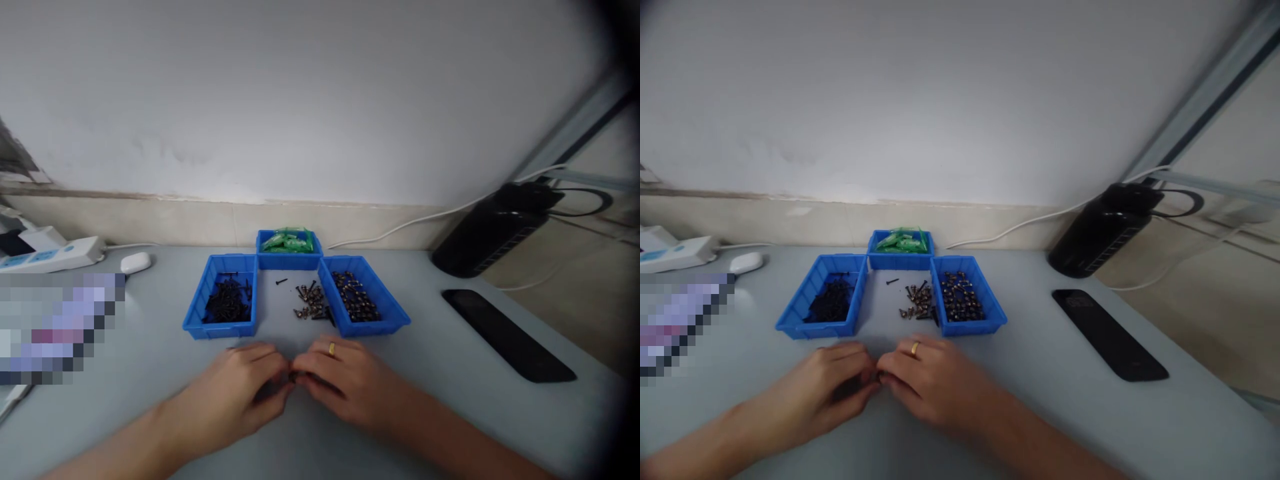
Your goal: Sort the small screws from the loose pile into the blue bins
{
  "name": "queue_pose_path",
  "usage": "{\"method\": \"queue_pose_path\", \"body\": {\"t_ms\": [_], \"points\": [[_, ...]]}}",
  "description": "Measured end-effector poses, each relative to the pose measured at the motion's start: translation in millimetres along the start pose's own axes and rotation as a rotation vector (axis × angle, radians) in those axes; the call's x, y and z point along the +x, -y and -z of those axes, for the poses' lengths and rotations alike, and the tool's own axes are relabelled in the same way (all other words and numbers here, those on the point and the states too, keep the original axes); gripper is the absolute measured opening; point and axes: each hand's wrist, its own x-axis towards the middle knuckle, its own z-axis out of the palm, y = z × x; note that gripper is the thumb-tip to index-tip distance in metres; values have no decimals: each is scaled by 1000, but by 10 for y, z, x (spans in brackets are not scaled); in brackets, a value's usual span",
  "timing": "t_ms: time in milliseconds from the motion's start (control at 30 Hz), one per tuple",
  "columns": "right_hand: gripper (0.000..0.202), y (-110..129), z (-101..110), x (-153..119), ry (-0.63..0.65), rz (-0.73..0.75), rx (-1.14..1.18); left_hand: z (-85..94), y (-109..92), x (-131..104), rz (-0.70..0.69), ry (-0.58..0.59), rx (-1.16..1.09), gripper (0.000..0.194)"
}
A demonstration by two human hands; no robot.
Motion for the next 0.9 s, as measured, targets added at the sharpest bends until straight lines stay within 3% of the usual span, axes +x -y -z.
{"method": "queue_pose_path", "body": {"t_ms": [367, 500, 767, 900], "points": [[33, -69, 3, 1, -5, 100, -183, 14, 6, -9, 38, -18, -37, 9], [32, -75, -14, 2, 20, 40, -100, 18, 31, -3, 19, -28, -21, 15], [24, -52, -57, -15, 58, -135, 143, -17, 48, -38, -57, -166, -22, 13], [23, -26, -72, 0, 98, -173, 237, 16, 23, -38, -86, -164, -86, 12]]}}
